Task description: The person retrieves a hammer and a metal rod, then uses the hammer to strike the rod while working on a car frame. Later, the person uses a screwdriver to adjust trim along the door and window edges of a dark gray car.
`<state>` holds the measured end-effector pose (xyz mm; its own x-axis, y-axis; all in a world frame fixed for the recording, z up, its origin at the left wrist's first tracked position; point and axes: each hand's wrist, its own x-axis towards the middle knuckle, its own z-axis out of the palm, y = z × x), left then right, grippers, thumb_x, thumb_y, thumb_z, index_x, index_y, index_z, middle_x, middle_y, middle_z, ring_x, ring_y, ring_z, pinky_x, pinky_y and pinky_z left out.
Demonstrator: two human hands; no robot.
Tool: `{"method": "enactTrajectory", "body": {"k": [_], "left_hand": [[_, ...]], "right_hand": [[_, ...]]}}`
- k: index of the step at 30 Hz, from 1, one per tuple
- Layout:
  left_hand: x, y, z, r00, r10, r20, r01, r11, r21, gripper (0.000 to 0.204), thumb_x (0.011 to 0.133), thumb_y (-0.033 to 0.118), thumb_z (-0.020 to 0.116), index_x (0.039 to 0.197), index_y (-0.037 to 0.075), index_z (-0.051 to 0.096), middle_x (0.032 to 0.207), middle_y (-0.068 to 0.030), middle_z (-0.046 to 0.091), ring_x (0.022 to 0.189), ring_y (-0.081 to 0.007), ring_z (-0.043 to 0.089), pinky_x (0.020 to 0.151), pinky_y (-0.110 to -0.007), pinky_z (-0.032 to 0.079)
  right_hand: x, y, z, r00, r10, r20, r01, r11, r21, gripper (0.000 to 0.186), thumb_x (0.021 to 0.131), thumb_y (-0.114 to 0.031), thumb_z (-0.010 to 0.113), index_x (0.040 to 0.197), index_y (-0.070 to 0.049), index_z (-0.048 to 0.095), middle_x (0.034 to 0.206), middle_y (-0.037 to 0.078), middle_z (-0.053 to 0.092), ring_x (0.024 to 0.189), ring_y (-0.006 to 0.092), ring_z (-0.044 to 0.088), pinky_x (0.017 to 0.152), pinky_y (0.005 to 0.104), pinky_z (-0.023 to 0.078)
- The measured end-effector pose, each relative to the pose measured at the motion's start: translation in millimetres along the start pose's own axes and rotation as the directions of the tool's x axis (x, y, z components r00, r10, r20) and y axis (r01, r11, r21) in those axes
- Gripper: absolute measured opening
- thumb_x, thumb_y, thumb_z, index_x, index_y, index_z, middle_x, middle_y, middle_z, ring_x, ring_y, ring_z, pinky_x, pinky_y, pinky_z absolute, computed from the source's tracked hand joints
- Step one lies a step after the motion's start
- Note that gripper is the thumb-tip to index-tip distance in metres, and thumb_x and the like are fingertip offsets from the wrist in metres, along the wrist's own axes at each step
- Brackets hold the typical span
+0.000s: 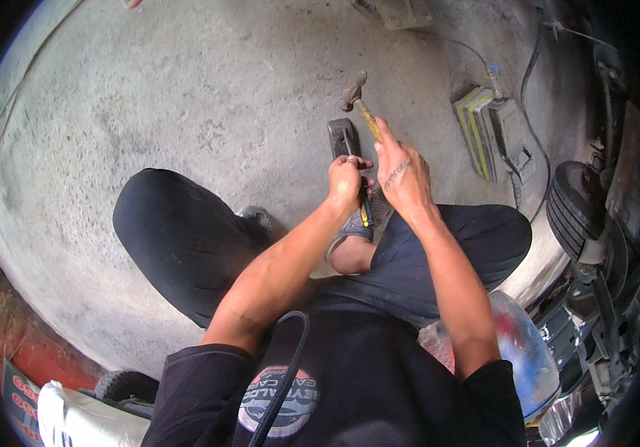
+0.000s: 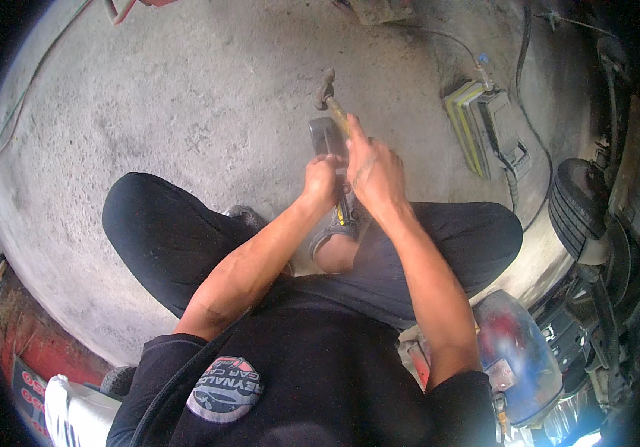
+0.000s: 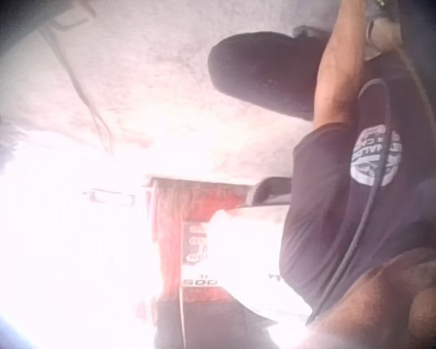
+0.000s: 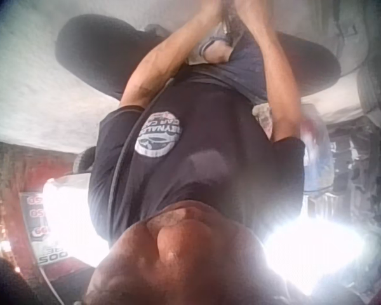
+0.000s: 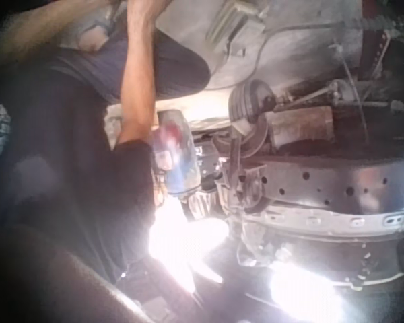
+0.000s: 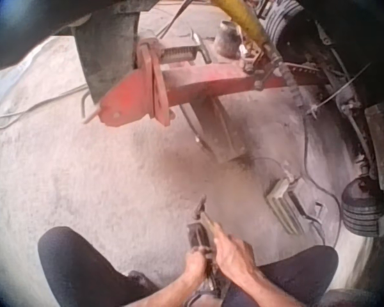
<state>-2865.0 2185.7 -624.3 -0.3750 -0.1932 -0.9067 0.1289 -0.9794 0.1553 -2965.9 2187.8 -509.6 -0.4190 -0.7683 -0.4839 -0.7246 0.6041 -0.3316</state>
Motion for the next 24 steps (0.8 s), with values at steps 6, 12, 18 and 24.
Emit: {"method": "enactTrajectory", "body": {"k": [6, 12, 18, 24], "left_hand": [[4.2, -10.0, -2.7, 0.998, -0.027, -0.061, 0.03, 0.998, 0.056, 0.02, 0.104, 0.018, 0.041, 0.094, 0.004, 0.052, 0.078, -0.0101, 0.059, 0.045, -0.0182, 0.047, 0.039, -0.035, 0.039], [7.9, -20.8, -8.1, 0.998, 0.019, -0.063, -0.012, 0.992, 0.122, 0.014, 0.101, 0.016, 0.045, 0.098, 0.006, 0.053, 0.076, -0.0059, 0.052, 0.05, -0.0162, 0.044, 0.047, -0.038, 0.04], [6.5, -25.4, -5.9, 0.997, 0.019, -0.081, -0.014, 0.998, 0.066, 0.023, 0.105, 0.019, 0.043, 0.091, 0.005, 0.053, 0.069, -0.0059, 0.052, 0.044, -0.0167, 0.044, 0.041, -0.035, 0.039], [5.9, -20.4, -2.5, 0.997, 0.01, -0.074, -0.006, 0.999, 0.048, 0.022, 0.105, 0.02, 0.042, 0.091, 0.006, 0.052, 0.068, -0.0053, 0.051, 0.044, -0.0158, 0.043, 0.04, -0.035, 0.038]], "right_hand": [[-1.4, 35.7, 43.2, 0.994, 0.017, 0.109, -0.004, 0.993, -0.118, 0.049, 0.101, -0.02, 0.052, 0.149, -0.013, 0.044, 0.088, 0.026, 0.068, 0.082, 0.0464, 0.067, 0.072, 0.0538, 0.051], [2.6, 28.0, 24.5, 0.999, 0.016, -0.033, -0.016, 1.0, -0.014, 0.046, 0.101, -0.017, 0.052, 0.146, -0.011, 0.047, 0.083, 0.027, 0.067, 0.079, 0.0467, 0.066, 0.07, 0.0535, 0.051], [-6.0, 27.6, 14.3, 1.0, -0.005, 0.024, 0.006, 0.999, -0.04, 0.046, 0.1, -0.016, 0.053, 0.145, -0.01, 0.049, 0.084, 0.026, 0.067, 0.078, 0.0458, 0.066, 0.069, 0.0521, 0.051], [-7.9, 32.0, 19.7, 1.0, -0.004, 0.019, 0.004, 1.0, -0.023, 0.047, 0.1, -0.015, 0.055, 0.146, -0.01, 0.048, 0.085, 0.026, 0.067, 0.078, 0.0456, 0.066, 0.068, 0.0513, 0.052]]}}
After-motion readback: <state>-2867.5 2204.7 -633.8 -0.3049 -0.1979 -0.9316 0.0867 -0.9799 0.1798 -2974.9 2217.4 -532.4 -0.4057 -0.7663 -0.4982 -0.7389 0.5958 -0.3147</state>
